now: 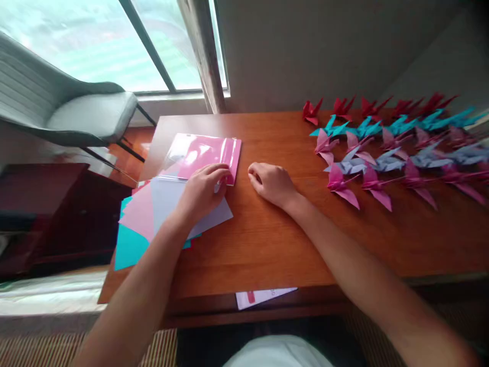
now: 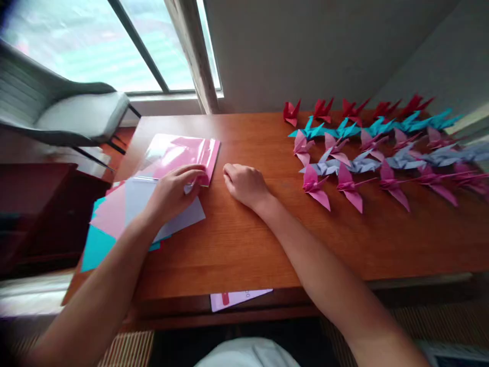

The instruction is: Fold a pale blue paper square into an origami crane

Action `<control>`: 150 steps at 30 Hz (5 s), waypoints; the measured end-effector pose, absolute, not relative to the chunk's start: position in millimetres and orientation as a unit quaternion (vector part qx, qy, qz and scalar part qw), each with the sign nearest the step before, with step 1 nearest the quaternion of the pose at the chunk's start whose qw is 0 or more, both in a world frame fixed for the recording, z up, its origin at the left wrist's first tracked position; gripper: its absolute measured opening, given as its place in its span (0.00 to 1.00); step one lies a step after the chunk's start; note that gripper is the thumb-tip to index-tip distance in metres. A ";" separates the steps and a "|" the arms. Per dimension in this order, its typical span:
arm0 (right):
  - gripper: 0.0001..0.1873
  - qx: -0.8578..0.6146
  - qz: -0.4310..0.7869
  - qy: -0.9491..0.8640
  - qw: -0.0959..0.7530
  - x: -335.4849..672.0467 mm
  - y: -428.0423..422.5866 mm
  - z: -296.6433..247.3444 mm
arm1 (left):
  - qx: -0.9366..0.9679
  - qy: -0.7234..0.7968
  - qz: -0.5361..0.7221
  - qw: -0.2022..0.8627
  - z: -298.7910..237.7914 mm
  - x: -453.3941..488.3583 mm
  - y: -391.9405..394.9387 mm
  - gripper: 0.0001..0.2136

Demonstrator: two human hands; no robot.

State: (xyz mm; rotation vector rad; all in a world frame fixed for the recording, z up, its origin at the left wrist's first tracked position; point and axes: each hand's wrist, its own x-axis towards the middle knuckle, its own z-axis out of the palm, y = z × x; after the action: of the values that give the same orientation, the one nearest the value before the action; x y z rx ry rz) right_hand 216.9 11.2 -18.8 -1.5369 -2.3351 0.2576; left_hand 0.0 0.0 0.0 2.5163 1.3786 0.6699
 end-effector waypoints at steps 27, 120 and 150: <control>0.08 -0.533 0.099 -0.821 0.178 216.8 11.1 -18.2 | 0.865 0.440 0.219 0.100 0.3 -0.7 -2.0 0.09; 0.10 -0.343 0.423 -0.784 0.298 199.2 54.9 -2.5 | 0.836 0.483 0.225 0.129 21.2 -20.9 -12.9 0.06; 0.07 -0.569 0.255 -0.528 0.578 258.0 -47.1 40.9 | 0.789 0.540 0.262 0.130 -0.7 -8.3 -6.6 0.12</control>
State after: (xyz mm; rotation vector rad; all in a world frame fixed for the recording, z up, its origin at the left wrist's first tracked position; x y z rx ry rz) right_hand 258.0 -47.1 40.9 -1.3304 -1.2343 0.5962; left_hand -8.3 -6.6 -0.7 2.2922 1.5696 0.7613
